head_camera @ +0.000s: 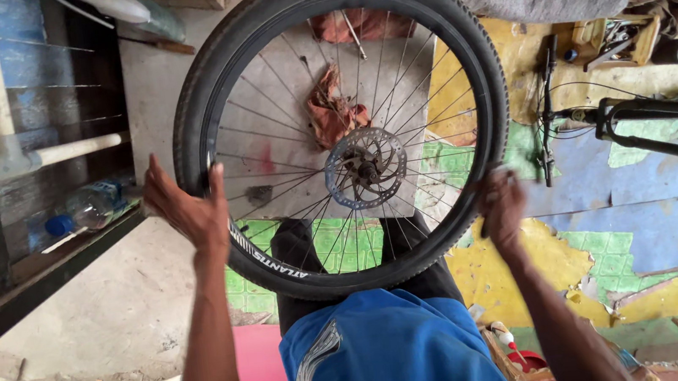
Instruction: The person uses a wrench to loosen and remove the axle nut from a bicycle wheel, then removes the axle and a washer. They later use a hammer to tap the wheel hub and reinsert the axle, then tighten the nut with the wrench.
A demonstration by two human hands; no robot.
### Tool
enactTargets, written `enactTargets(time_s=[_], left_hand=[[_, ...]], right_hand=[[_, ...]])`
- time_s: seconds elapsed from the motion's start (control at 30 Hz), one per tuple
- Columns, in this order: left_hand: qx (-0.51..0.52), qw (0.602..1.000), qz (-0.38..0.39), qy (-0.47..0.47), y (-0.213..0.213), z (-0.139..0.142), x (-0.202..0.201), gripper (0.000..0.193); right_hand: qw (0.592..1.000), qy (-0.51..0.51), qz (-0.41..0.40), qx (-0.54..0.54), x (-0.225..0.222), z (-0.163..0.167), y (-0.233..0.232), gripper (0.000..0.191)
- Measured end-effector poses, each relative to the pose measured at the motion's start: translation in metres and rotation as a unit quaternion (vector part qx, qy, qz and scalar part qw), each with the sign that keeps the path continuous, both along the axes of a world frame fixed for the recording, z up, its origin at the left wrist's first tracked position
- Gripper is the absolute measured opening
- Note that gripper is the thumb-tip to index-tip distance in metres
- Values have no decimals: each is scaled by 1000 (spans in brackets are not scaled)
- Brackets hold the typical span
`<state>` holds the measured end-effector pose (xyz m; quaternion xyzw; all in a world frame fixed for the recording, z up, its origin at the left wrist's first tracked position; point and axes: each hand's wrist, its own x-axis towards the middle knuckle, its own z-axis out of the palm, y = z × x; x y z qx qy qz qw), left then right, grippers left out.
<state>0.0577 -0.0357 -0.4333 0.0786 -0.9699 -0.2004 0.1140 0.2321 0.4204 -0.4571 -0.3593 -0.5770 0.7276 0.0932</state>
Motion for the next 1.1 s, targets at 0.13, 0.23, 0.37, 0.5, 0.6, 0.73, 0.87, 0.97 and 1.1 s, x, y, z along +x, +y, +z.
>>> enactTargets(time_s=[0.13,0.23,0.37,0.5,0.6,0.73,0.87,0.97,1.1], left_hand=[[192,970,-126,-82,65,2,35,43],[243,939,-238,-44,120,-5,46,56],[282,924,-209,-151,153,-8,37,42],[240,915,-186,-266,167,-4,19,38],[273,880,-152,-358,175,-1,8,29],[307,862,-152,-375,177,-2,-2,23],[289,886,-130,-339,186,-5,-2,26],[320,875,-122,-343,191,-8,-3,24],[289,875,-125,-367,190,-8,-9,23]], right_hand=[[941,-120,258,185,14,17,-83,21],[956,-175,233,-16,5,29,-142,27],[984,2,173,-45,-24,31,-170,32],[987,27,135,-84,-42,33,-167,31],[990,-4,116,-79,-53,40,-168,32],[990,-76,84,-85,-63,45,-174,37],[996,3,66,-52,-72,43,-178,36],[997,-1,49,-64,-76,39,-179,36],[997,9,26,-74,-77,36,-180,35]])
